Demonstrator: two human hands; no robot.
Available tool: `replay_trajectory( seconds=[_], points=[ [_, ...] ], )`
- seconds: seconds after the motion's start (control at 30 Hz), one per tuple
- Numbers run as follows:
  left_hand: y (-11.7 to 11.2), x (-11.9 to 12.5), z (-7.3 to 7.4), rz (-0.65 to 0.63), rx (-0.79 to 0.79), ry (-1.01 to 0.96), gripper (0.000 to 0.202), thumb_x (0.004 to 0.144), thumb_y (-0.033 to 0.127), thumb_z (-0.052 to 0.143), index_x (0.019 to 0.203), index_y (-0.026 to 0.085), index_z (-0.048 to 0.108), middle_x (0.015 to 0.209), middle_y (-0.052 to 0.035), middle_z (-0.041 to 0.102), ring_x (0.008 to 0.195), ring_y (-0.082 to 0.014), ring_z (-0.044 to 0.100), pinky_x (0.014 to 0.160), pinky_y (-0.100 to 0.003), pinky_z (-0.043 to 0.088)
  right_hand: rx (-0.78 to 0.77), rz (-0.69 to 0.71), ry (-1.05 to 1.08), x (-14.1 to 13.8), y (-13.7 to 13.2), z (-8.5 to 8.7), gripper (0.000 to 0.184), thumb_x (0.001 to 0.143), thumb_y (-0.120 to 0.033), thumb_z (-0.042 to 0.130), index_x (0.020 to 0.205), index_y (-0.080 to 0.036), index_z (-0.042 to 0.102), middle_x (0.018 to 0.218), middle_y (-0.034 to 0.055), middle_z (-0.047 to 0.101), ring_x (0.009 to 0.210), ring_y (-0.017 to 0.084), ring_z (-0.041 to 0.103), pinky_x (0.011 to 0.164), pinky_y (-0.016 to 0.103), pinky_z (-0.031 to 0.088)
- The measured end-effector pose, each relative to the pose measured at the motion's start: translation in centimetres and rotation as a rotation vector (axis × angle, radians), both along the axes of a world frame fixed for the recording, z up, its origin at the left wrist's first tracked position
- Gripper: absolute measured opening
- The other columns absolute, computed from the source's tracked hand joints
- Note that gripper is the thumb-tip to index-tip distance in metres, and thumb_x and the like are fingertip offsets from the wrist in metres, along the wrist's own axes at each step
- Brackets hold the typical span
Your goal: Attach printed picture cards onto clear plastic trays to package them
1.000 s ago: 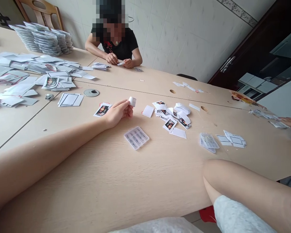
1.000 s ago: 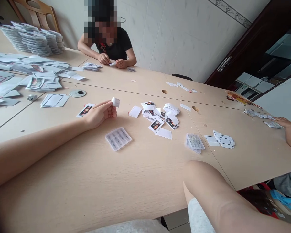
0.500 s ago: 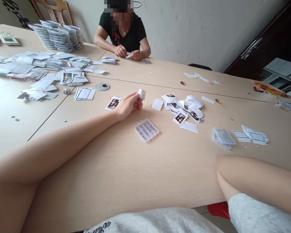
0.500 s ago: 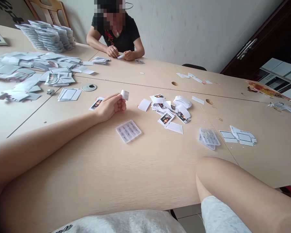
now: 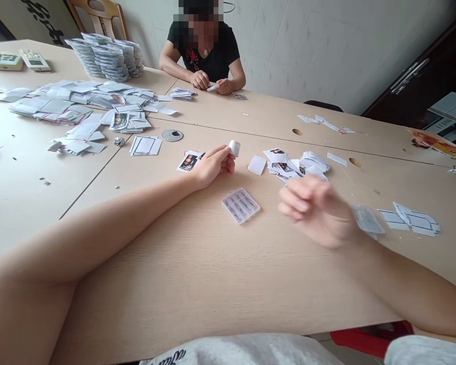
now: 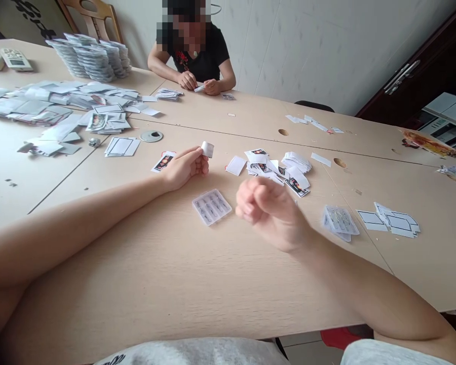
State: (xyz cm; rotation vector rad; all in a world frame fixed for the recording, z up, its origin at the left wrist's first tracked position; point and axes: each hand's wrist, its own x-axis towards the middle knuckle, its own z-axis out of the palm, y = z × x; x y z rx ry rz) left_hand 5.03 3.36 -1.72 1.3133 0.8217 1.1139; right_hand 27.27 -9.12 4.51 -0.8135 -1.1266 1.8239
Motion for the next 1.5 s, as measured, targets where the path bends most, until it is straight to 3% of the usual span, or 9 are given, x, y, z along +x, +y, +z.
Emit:
replay_trajectory(
  seconds=[0.07, 0.17, 0.3, 0.63, 0.73, 0.9, 1.13, 1.5],
  points=[
    [0.0, 0.0, 0.0, 0.001, -0.001, -0.012, 0.024, 0.088, 0.035, 0.042, 0.077, 0.016, 0.052, 0.058, -0.0033, 0.057, 0.057, -0.0137, 0.054, 0.060, -0.026, 0.040, -0.043, -0.018, 0.150, -0.6, 0.3, -1.8, 0.023, 0.069, -0.037, 0.080, 0.070, -0.023, 0.061, 0.068, -0.0031, 0.042, 0.057, 0.006, 0.035, 0.052, 0.020, 0.033],
    [-0.1, 0.1, 0.2, -0.001, -0.008, -0.030, 0.024, 0.088, 0.035, 0.043, 0.076, 0.016, 0.052, 0.058, -0.0029, 0.056, 0.057, -0.0133, 0.054, 0.060, -0.026, 0.040, -0.078, 0.012, 0.210, -1.0, 0.6, -4.4, 0.014, 0.072, -0.029, 0.078, 0.075, -0.022, 0.067, 0.071, -0.0020, 0.048, 0.058, 0.005, 0.039, 0.053, 0.018, 0.034],
    [0.0, 0.2, 0.4, -0.027, 0.001, -0.031, 0.023, 0.089, 0.033, 0.042, 0.077, 0.015, 0.050, 0.058, -0.0026, 0.056, 0.056, -0.0129, 0.053, 0.059, -0.025, 0.040, -0.144, 0.077, 0.232, -0.9, 0.5, -6.1, 0.012, 0.071, -0.023, 0.079, 0.079, -0.021, 0.070, 0.075, -0.0009, 0.054, 0.062, 0.005, 0.044, 0.056, 0.018, 0.038],
    [0.2, 0.3, 0.4, -0.025, 0.026, -0.005, 0.023, 0.089, 0.030, 0.038, 0.076, 0.016, 0.049, 0.057, -0.0033, 0.056, 0.056, -0.0127, 0.053, 0.056, -0.024, 0.040, -0.262, 0.203, 0.298, -1.1, 1.0, -6.3, 0.022, 0.069, -0.008, 0.077, 0.085, -0.018, 0.065, 0.074, -0.0026, 0.049, 0.067, 0.004, 0.049, 0.061, 0.014, 0.044],
    [0.0, 0.3, 0.4, -0.019, 0.021, -0.012, 0.023, 0.090, 0.030, 0.038, 0.076, 0.016, 0.049, 0.057, -0.0028, 0.055, 0.056, -0.0123, 0.053, 0.057, -0.024, 0.041, -0.281, 0.214, 0.324, -1.1, 1.0, -6.3, 0.023, 0.069, -0.012, 0.078, 0.075, -0.016, 0.056, 0.073, -0.0024, 0.045, 0.068, 0.006, 0.048, 0.061, 0.016, 0.044],
    [-0.2, 0.3, 0.6, -0.007, 0.012, -0.009, 0.023, 0.091, 0.030, 0.038, 0.077, 0.016, 0.049, 0.057, -0.0021, 0.055, 0.056, -0.0126, 0.053, 0.058, -0.024, 0.041, -0.243, 0.208, 0.342, -0.7, 1.4, -6.4, 0.041, 0.073, -0.017, 0.076, 0.062, -0.015, 0.037, 0.066, -0.0023, 0.041, 0.064, 0.006, 0.045, 0.059, 0.018, 0.041],
    [-0.2, 0.2, 0.5, 0.003, 0.013, -0.003, 0.023, 0.090, 0.032, 0.040, 0.076, 0.016, 0.048, 0.059, -0.0014, 0.054, 0.057, -0.0120, 0.052, 0.058, -0.024, 0.040, -0.172, 0.211, 0.337, -0.2, 1.7, -7.0, 0.041, 0.064, -0.029, 0.084, 0.062, -0.014, 0.046, 0.065, -0.0024, 0.047, 0.060, 0.006, 0.044, 0.057, 0.018, 0.039],
    [0.1, 0.0, 0.2, -0.016, 0.004, -0.020, 0.024, 0.090, 0.033, 0.040, 0.076, 0.016, 0.050, 0.061, -0.0018, 0.055, 0.058, -0.0121, 0.053, 0.061, -0.025, 0.042, -0.150, 0.246, 0.268, -0.3, 1.4, -6.9, 0.028, 0.073, -0.033, 0.078, 0.065, -0.014, 0.059, 0.064, -0.0010, 0.051, 0.058, 0.006, 0.047, 0.059, 0.020, 0.040]
  ],
)
